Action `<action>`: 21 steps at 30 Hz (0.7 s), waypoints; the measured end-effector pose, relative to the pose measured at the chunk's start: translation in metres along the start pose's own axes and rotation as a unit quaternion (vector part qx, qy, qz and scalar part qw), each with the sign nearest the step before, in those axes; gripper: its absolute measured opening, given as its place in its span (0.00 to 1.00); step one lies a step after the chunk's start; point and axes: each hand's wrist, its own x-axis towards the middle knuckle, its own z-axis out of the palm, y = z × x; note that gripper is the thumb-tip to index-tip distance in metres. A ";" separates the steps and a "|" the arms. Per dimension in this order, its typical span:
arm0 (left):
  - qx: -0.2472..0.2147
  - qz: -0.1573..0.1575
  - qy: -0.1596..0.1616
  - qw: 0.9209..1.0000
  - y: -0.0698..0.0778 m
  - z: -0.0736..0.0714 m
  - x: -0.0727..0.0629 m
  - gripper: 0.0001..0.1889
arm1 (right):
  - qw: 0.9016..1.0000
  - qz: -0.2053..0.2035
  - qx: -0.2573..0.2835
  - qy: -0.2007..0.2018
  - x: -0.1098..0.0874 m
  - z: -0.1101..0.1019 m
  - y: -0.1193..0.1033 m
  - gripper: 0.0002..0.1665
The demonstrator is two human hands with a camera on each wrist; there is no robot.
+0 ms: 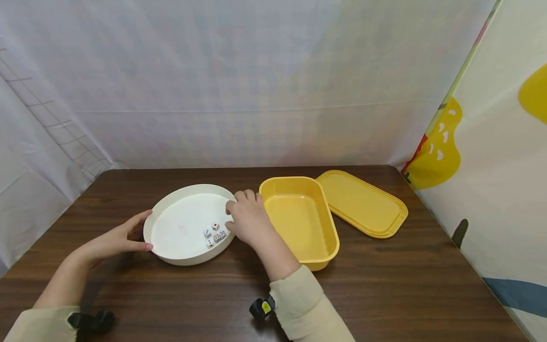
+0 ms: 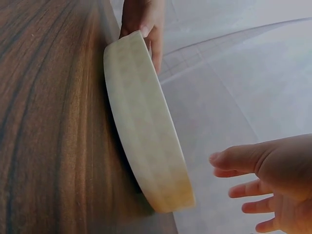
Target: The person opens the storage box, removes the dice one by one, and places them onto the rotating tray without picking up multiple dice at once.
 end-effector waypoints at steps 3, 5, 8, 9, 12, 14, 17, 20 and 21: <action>0.007 0.001 -0.001 1.000 0.002 -0.001 0.000 0.54 | 1.000 -0.001 -0.005 0.001 -0.001 -0.003 0.000 0.14; 0.012 -0.001 -0.001 1.000 0.003 -0.001 0.000 0.53 | 1.000 -0.002 -0.006 0.004 -0.002 -0.004 -0.001 0.15; 0.021 -0.002 0.001 1.000 0.005 -0.001 0.000 0.52 | 1.000 -0.005 -0.007 0.011 -0.003 -0.007 -0.001 0.15; 0.023 -0.003 0.002 1.000 0.005 -0.001 0.000 0.52 | 1.000 -0.007 -0.008 0.013 -0.004 -0.008 -0.001 0.15; 0.028 -0.005 0.003 1.000 0.007 -0.001 -0.001 0.50 | 1.000 -0.009 -0.011 0.014 -0.004 -0.010 -0.002 0.15; 0.028 -0.008 0.003 1.000 0.008 -0.002 -0.001 0.50 | 1.000 -0.009 -0.012 0.012 -0.005 -0.011 -0.003 0.15; 0.025 -0.010 0.003 1.000 0.010 -0.002 -0.001 0.50 | 1.000 -0.010 -0.018 0.016 -0.007 -0.012 -0.003 0.16; 0.019 -0.006 0.009 1.000 0.011 -0.001 -0.001 0.49 | 1.000 -0.009 -0.023 0.018 -0.010 -0.014 -0.001 0.16; 0.018 -0.007 0.012 1.000 0.012 0.000 -0.001 0.49 | 1.000 -0.009 -0.024 0.018 -0.011 -0.014 0.000 0.17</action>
